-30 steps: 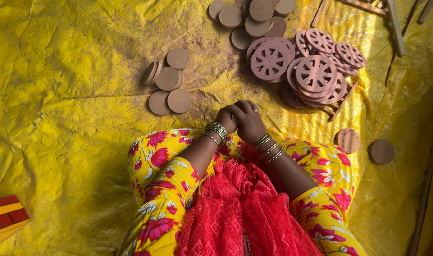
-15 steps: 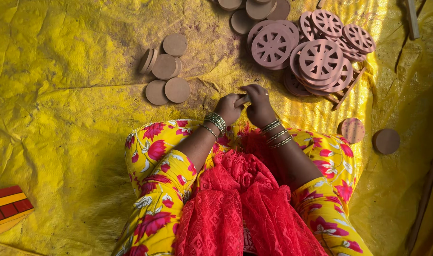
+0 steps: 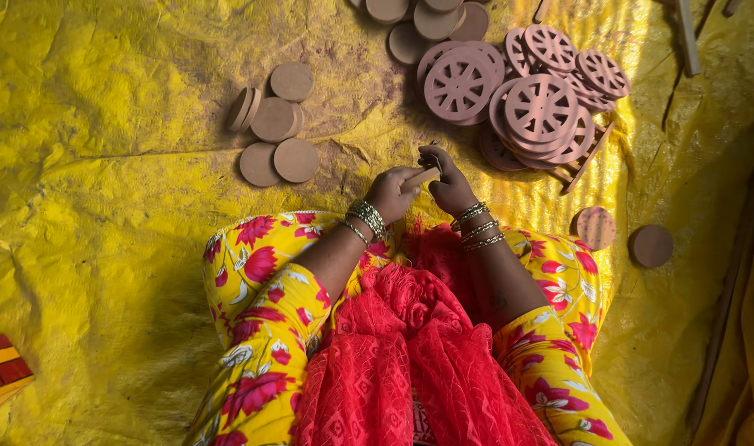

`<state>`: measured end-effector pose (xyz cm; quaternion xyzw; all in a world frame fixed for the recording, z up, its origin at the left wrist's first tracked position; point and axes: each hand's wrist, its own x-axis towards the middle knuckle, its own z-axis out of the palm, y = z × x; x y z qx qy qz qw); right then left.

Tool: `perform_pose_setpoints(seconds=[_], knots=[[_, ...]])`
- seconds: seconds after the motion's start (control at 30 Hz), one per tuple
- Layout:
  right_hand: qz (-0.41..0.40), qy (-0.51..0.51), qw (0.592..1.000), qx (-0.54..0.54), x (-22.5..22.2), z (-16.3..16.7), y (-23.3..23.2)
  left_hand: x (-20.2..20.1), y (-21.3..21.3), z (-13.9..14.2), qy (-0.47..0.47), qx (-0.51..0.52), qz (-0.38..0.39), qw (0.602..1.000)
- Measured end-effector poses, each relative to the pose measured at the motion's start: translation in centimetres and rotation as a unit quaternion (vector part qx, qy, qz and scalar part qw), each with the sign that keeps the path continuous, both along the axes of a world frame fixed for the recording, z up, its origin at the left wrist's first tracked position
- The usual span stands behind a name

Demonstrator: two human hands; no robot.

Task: The person sits on the ground sorting through wooden discs and wheel-shaped cutouts, rubbing and sanding their surfaces by hand and with a small block. They then pull a white board close, place a wheel cutout on it, and spread a dark paste onto the wheel using a small spatula-like tool from a container.

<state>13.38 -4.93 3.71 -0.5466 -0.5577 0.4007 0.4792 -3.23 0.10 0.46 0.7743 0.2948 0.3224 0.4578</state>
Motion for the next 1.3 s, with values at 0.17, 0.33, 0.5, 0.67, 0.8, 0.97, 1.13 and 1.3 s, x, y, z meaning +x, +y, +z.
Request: perform_pose_setpoints(seconds=[0.17,0.33,0.5,0.67,0.8,0.97,1.13,1.3], knots=[[-0.049,-0.175,0.981,0.074,-2.0,1.7,-0.8,-0.3,0.2,-0.2,0.105,-0.084,0.046,0.990],[-0.018,-0.350,0.929,0.123,-5.5,5.9,-2.0,0.2,1.2,-2.4,0.148,-0.153,0.063,0.975],[-0.038,-0.244,0.964,0.099,-3.0,3.8,-0.8,0.8,0.9,-2.5,0.142,-0.057,0.070,0.986],[-0.014,0.208,0.973,-0.101,-0.3,0.5,0.4,0.2,-0.1,0.0,-0.019,-0.066,0.032,0.997],[-0.054,-0.055,0.996,0.035,-0.4,0.6,-0.3,-0.4,0.6,0.7,0.047,-0.145,0.054,0.987],[-0.063,-0.312,0.945,0.071,-3.0,5.4,-1.6,-0.2,1.8,-1.4,0.202,-0.182,0.079,0.959],[-0.055,-0.414,0.902,0.111,-4.8,8.4,-1.8,0.7,1.9,-3.0,0.265,-0.031,0.041,0.963],[-0.038,-0.277,0.959,0.050,-2.8,5.9,-0.7,0.7,1.2,-2.1,0.195,-0.097,0.063,0.974]])
